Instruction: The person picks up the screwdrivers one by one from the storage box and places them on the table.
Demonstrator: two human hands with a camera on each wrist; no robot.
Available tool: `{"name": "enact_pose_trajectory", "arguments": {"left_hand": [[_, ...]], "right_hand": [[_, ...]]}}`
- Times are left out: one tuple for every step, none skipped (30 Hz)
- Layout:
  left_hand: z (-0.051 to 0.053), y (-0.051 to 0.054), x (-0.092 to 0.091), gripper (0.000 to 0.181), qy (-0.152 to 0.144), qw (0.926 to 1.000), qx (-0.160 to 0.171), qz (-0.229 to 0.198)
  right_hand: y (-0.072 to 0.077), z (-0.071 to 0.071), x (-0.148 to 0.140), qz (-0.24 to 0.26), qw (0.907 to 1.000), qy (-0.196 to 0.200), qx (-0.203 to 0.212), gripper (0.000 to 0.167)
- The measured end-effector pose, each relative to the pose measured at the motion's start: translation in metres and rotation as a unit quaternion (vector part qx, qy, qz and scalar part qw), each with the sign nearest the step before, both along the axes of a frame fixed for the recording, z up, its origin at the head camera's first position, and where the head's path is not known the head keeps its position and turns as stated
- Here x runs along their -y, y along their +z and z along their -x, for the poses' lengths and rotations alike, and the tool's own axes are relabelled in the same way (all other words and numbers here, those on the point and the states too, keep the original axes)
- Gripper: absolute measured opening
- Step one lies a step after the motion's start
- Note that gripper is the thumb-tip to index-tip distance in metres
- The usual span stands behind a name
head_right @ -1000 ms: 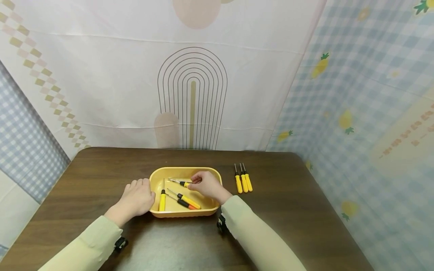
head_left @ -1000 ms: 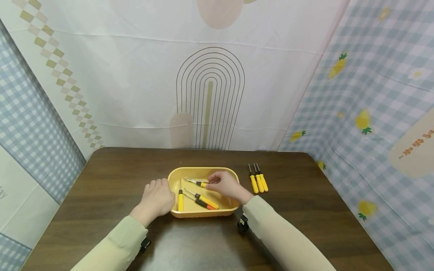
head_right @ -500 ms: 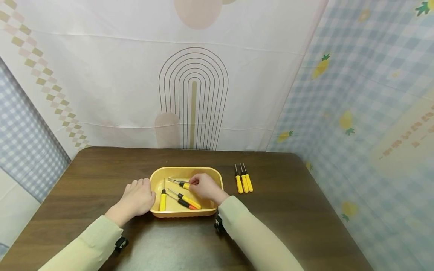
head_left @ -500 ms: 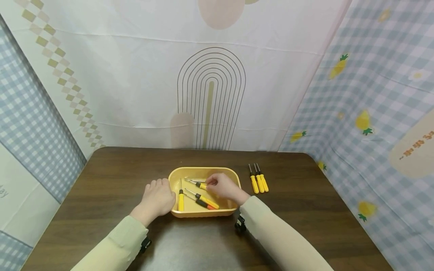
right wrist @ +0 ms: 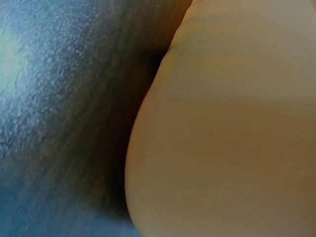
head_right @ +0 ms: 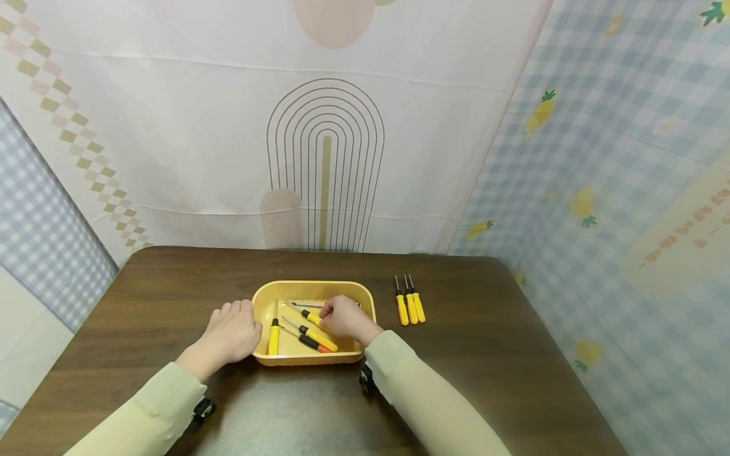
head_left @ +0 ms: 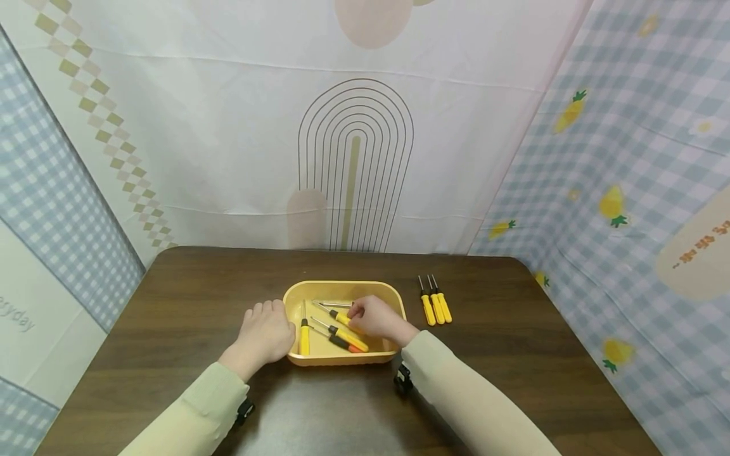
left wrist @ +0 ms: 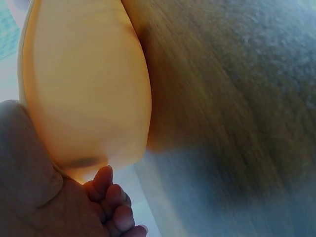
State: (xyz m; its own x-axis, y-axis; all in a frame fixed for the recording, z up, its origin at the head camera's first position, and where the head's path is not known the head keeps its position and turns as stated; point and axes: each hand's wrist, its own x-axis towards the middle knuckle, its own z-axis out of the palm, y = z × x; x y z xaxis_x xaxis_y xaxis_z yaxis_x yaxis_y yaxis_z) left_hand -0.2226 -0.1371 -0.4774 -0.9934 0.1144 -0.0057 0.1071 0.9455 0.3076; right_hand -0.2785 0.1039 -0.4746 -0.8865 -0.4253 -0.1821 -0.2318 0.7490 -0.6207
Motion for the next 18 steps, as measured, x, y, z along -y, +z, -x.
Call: {"name": "enact_pose_trajectory", "arguments": {"left_hand": [[-0.0001, 0.0004, 0.0, 0.034, 0.0, 1.0, 0.0, -0.001], [-0.0002, 0.0008, -0.0001, 0.034, 0.0, 1.0, 0.0, -0.001], [-0.0005, 0.0013, 0.0, 0.034, 0.001, 1.0, 0.001, -0.001], [-0.0007, 0.0016, 0.0, 0.034, 0.001, 1.0, 0.002, -0.001], [-0.001, 0.0018, 0.0001, 0.034, 0.001, 1.0, 0.004, -0.002], [-0.001, 0.0019, 0.0002, 0.034, 0.001, 1.0, 0.005, -0.002], [-0.0012, 0.0019, 0.0003, 0.034, 0.001, 1.0, 0.006, -0.002], [-0.0011, 0.0019, 0.0004, 0.034, 0.001, 1.0, 0.007, -0.002], [-0.001, 0.0018, 0.0005, 0.034, 0.002, 1.0, 0.008, -0.002], [-0.0008, 0.0016, 0.0005, 0.034, 0.001, 1.0, 0.007, -0.001], [-0.0005, 0.0013, 0.0006, 0.034, 0.001, 1.0, 0.007, -0.001], [-0.0002, 0.0011, 0.0006, 0.034, 0.001, 1.0, 0.006, -0.001], [-0.0001, 0.0009, 0.0006, 0.034, 0.001, 1.0, 0.006, -0.001], [0.0002, 0.0009, 0.0006, 0.034, 0.001, 1.0, 0.006, -0.001], [0.0004, 0.0008, 0.0006, 0.034, 0.001, 1.0, 0.006, 0.0], [0.0007, 0.0008, 0.0006, 0.034, 0.001, 1.0, 0.007, -0.001], [0.0009, 0.0008, 0.0007, 0.034, 0.001, 1.0, 0.008, -0.001], [0.001, 0.0009, 0.0008, 0.034, 0.001, 1.0, 0.009, 0.0]], "right_hand": [[0.0001, -0.0007, 0.0005, -0.002, 1.0, 0.0, 0.001, 0.012], [0.0002, -0.0015, 0.001, -0.003, 1.0, 0.002, 0.001, 0.011], [0.0005, -0.0022, 0.0015, -0.005, 1.0, 0.004, 0.001, 0.011], [0.0005, -0.0027, 0.0019, -0.007, 1.0, 0.005, 0.0, 0.01], [-0.0002, -0.0029, 0.0024, -0.008, 0.9999, 0.008, -0.001, 0.009], [-0.0004, -0.0032, 0.0028, -0.008, 0.9999, 0.009, -0.001, 0.008], [-0.0005, -0.0036, 0.0032, -0.009, 0.9999, 0.01, -0.001, 0.006], [-0.0006, -0.004, 0.0034, -0.009, 0.9999, 0.011, -0.001, 0.006], [-0.0005, -0.0044, 0.0036, -0.009, 0.9999, 0.011, -0.002, 0.005], [-0.0007, -0.0045, 0.0036, -0.009, 0.9999, 0.01, -0.002, 0.005], [-0.0009, -0.0046, 0.0037, -0.01, 0.9999, 0.01, -0.003, 0.005], [-0.0011, -0.0046, 0.0036, -0.011, 0.9999, 0.011, -0.004, 0.005], [-0.0014, -0.0044, 0.0036, -0.012, 0.9998, 0.013, -0.007, 0.005], [-0.0018, -0.0042, 0.0036, -0.014, 0.9998, 0.014, -0.007, 0.005], [-0.002, -0.004, 0.0036, -0.016, 0.9997, 0.016, -0.008, 0.005], [-0.0024, -0.0037, 0.0034, -0.017, 0.9997, 0.018, -0.007, 0.005], [-0.0029, -0.0035, 0.0032, -0.018, 0.9996, 0.021, -0.007, 0.005], [-0.0034, -0.0032, 0.0029, -0.019, 0.9995, 0.023, -0.007, 0.006]]}}
